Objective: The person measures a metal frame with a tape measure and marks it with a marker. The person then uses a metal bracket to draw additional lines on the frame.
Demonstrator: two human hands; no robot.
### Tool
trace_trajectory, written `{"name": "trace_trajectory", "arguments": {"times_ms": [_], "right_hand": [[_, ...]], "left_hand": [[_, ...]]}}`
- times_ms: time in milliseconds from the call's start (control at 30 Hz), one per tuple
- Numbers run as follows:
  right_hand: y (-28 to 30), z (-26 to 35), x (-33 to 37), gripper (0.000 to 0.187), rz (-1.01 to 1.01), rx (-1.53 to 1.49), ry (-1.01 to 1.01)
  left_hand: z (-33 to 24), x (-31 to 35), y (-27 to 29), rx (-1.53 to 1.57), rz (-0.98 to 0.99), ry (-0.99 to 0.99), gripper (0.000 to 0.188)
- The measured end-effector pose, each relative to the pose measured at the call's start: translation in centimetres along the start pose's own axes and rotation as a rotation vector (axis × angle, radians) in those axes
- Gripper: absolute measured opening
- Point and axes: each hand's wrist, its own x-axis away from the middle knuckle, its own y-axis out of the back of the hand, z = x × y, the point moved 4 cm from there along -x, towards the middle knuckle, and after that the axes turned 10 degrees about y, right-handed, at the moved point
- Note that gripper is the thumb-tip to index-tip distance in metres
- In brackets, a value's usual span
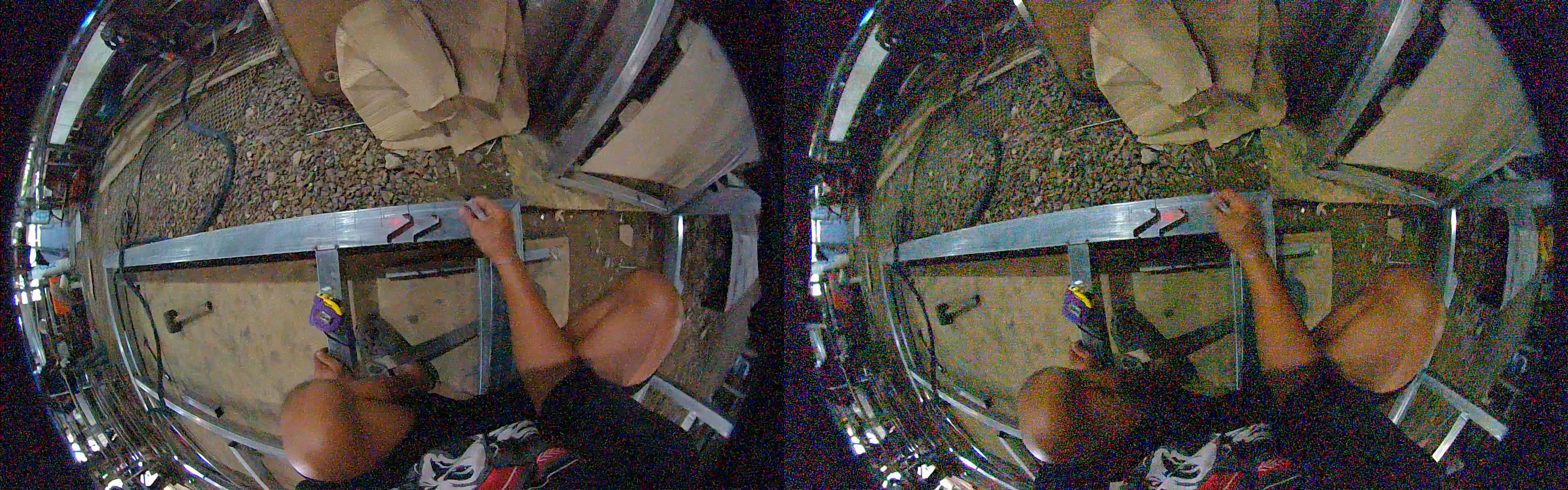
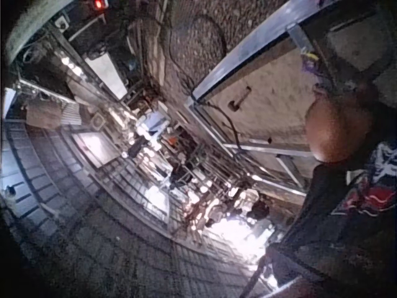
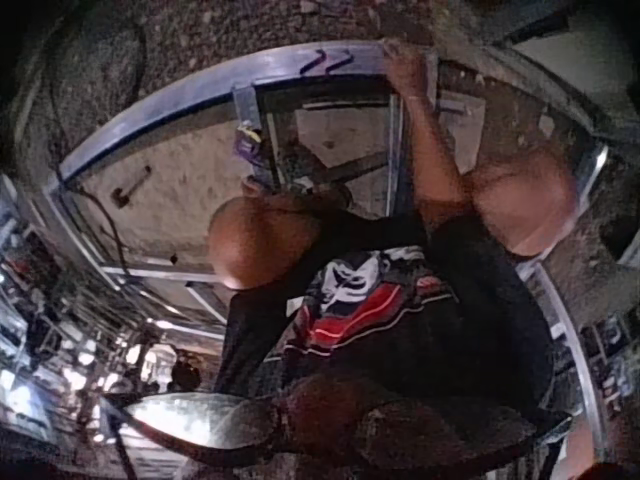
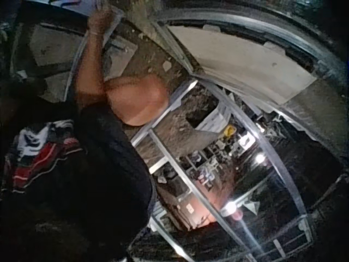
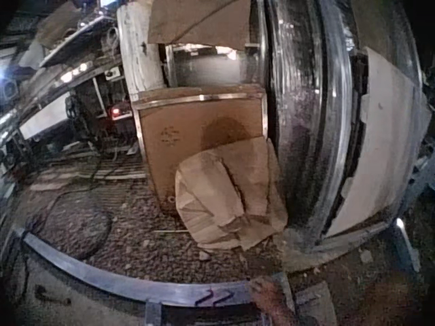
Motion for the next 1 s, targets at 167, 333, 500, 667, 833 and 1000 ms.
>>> {"name": "trace_trajectory", "arguments": {"times_ms": [167,333,500,667,833,1000], "right_hand": [[-0.5,2.0,-0.3,0.041,0.361,-0.002,-0.056],[-0.9,2.5,-0.4,0.050,0.333,0.078,-0.048],[-1.2,2.3,-0.6,0.049,0.326,0.084,-0.027],[-1.9,1.3,-0.4,0.049,0.282,0.076,-0.024],[-1.7,1.5,-0.5,0.050,0.319,0.124,-0.064],[-1.4,2.3,0.0,0.059,0.312,0.046,-0.025]], "left_hand": [[0.0,0.1,-0.1,0.003,-0.004,-0.005,0.024],[0.0,0.1,-0.3,0.002,0.005,-0.005,0.024],[0.1,0.1,-0.2,0.003,0.002,-0.001,0.024],[0.1,0.2,-0.4,0.007,0.006,-0.009,0.024],[0.3,0.3,-0.4,0.008,0.005,-0.011,0.025],[0.2,0.4,-0.4,0.014,0.004,-0.024,0.025]]}}
